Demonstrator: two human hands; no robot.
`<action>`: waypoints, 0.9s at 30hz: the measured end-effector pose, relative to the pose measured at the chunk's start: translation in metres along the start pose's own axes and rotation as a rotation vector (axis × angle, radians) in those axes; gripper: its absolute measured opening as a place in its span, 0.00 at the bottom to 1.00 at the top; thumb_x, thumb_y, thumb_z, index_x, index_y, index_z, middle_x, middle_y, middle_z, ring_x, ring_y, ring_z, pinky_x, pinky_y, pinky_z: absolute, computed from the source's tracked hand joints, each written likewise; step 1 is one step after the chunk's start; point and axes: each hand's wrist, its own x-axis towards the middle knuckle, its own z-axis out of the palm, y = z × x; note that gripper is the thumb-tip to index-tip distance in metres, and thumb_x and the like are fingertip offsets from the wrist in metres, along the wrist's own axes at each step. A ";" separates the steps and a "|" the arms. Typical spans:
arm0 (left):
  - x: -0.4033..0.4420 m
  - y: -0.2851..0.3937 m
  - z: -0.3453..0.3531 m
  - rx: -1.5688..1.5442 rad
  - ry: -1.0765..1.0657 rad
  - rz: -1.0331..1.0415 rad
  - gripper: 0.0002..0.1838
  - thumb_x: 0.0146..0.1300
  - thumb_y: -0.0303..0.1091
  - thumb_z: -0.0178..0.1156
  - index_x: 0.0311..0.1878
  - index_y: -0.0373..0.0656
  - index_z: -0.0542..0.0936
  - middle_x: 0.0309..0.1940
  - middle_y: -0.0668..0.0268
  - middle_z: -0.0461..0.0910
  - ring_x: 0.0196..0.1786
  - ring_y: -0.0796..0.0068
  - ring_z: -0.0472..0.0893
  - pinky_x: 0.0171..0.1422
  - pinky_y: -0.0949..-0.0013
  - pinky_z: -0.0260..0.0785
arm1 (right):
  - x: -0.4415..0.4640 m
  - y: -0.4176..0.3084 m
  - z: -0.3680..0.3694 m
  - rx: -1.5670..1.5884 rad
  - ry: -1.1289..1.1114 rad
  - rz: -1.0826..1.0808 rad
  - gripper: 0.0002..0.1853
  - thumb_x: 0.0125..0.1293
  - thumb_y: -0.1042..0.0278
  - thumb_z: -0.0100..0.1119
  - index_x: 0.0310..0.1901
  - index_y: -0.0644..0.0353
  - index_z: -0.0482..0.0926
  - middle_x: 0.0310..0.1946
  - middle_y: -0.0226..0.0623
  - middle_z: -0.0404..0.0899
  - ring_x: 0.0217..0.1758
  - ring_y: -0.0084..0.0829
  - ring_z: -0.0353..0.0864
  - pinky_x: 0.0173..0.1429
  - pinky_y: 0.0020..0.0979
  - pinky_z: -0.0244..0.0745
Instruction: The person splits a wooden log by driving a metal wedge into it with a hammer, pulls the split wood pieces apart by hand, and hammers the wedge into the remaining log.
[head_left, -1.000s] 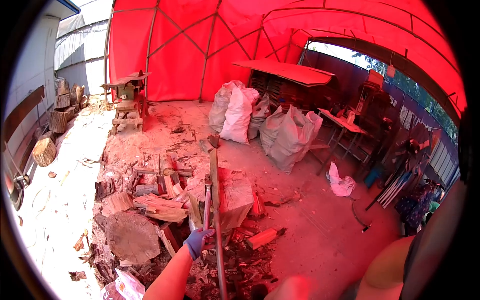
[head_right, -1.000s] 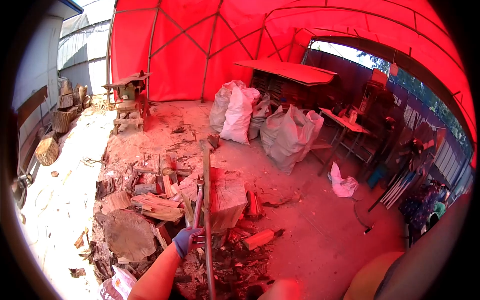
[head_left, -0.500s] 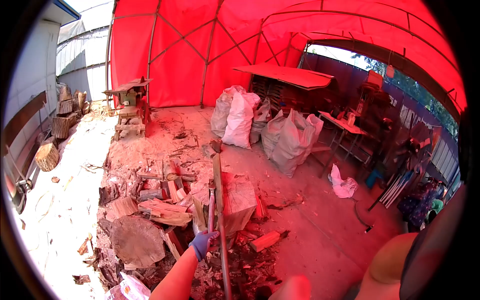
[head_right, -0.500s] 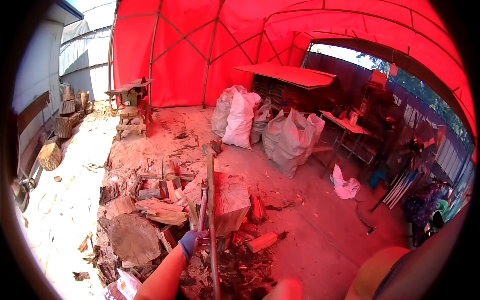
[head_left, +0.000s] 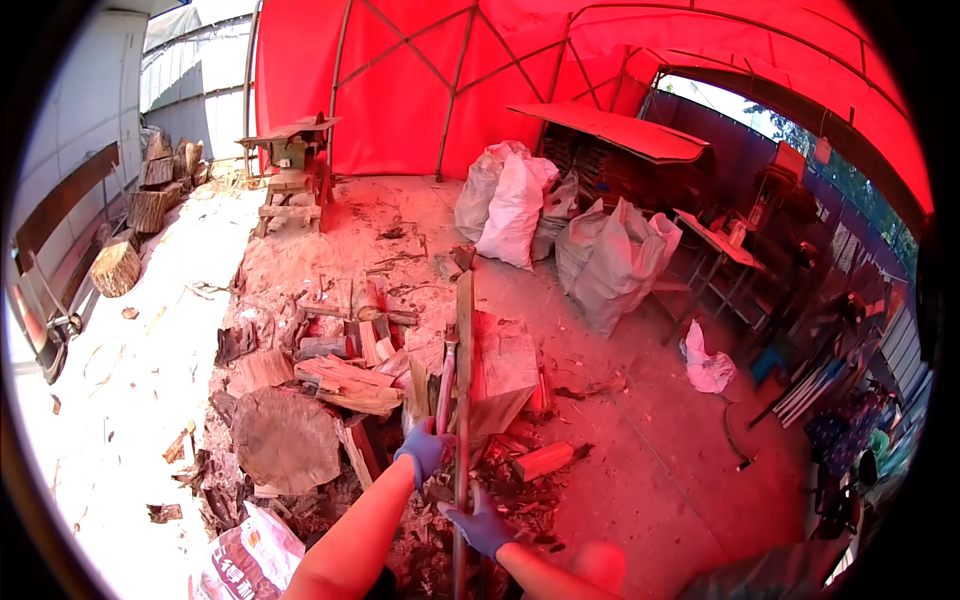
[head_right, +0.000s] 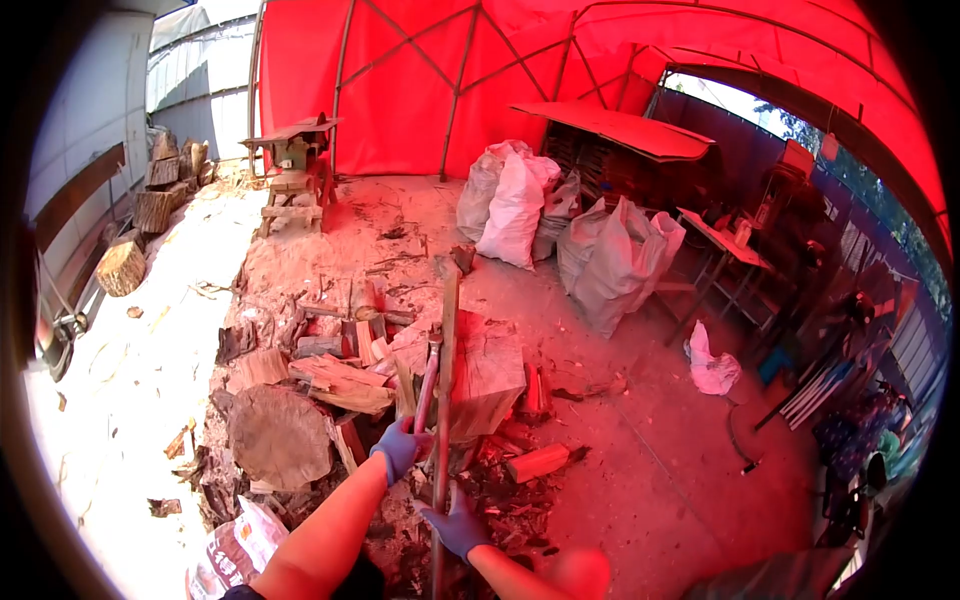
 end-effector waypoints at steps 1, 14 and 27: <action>0.000 0.005 0.004 -0.097 0.034 -0.036 0.10 0.62 0.25 0.63 0.43 0.41 0.72 0.26 0.65 0.76 0.24 0.73 0.76 0.25 0.67 0.68 | 0.014 0.030 0.025 0.102 0.022 -0.009 0.38 0.64 0.52 0.68 0.68 0.62 0.62 0.55 0.47 0.73 0.56 0.37 0.76 0.60 0.35 0.72; 0.014 0.009 -0.057 0.229 0.061 -0.040 0.09 0.63 0.37 0.69 0.39 0.45 0.79 0.21 0.73 0.73 0.17 0.80 0.68 0.20 0.73 0.56 | -0.001 -0.014 -0.107 0.684 -0.176 0.421 0.09 0.69 0.64 0.63 0.45 0.55 0.75 0.22 0.24 0.69 0.18 0.19 0.67 0.21 0.27 0.65; 0.011 0.039 -0.147 0.551 0.058 -0.018 0.18 0.61 0.45 0.72 0.47 0.43 0.83 0.25 0.77 0.74 0.25 0.86 0.68 0.27 0.76 0.57 | 0.001 0.026 -0.157 0.896 -0.464 0.322 0.17 0.73 0.60 0.56 0.55 0.64 0.74 0.21 0.23 0.64 0.18 0.19 0.63 0.23 0.27 0.64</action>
